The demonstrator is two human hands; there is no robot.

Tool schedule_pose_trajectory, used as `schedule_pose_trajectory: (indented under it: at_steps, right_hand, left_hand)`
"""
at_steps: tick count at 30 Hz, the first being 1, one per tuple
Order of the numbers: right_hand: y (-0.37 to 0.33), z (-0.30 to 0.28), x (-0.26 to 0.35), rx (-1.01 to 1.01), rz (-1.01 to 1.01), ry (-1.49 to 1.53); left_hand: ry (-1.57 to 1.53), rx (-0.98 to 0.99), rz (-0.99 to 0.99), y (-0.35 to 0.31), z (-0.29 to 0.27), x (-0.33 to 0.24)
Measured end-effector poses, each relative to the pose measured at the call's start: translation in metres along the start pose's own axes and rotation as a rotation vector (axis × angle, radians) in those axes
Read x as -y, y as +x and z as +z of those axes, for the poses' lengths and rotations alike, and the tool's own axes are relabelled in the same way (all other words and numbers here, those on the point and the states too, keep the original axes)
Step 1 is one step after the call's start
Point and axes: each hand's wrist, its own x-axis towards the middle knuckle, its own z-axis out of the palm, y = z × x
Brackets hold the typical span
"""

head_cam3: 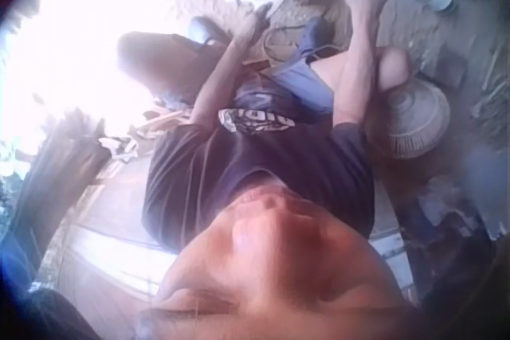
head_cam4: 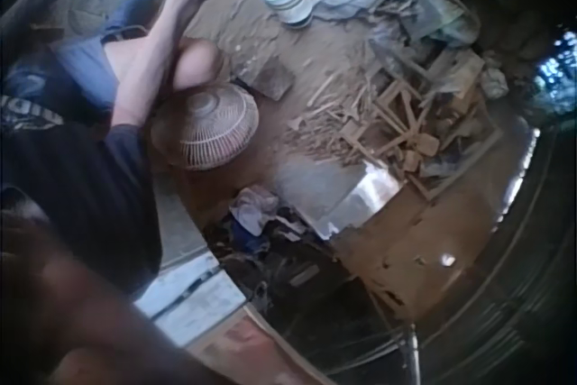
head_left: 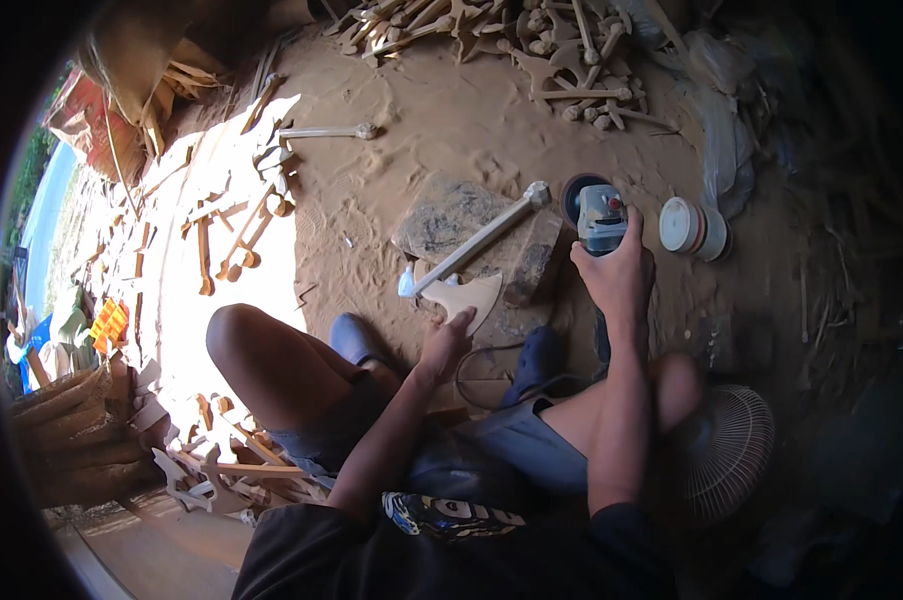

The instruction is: The person sands the surface and edges of a wooden axe using a power sander, holding the axe by the handle and rotating it to reach different sides.

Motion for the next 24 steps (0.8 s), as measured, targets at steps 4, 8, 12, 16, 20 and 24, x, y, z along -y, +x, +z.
schedule_pose_trajectory:
  at_steps: [4,8,12,16,20,24]
  right_hand:
    - [-0.007,0.028,0.013,0.052,-0.120,-0.002]
    - [-0.013,0.054,0.033,0.132,-0.204,-0.029]
    - [-0.019,0.087,0.050,0.228,-0.406,0.018]
    - [-0.032,0.127,0.080,0.457,-0.497,-0.093]
    - [-0.048,0.156,0.098,0.625,-0.613,-0.277]
    - [-0.057,0.172,0.116,0.768,-0.634,-0.356]
  left_hand:
    - [-0.090,-0.066,-0.048,0.001,-0.008,0.013]
    - [-0.217,-0.144,0.239,-0.012,0.016,0.029]
    - [0.216,-0.180,0.278,-0.018,0.022,0.020]
    - [0.323,-0.048,0.226,-0.014,0.003,0.008]
    - [0.295,-0.078,0.198,-0.017,0.003,-0.004]
    - [0.277,-0.084,0.198,-0.021,-0.002,-0.008]
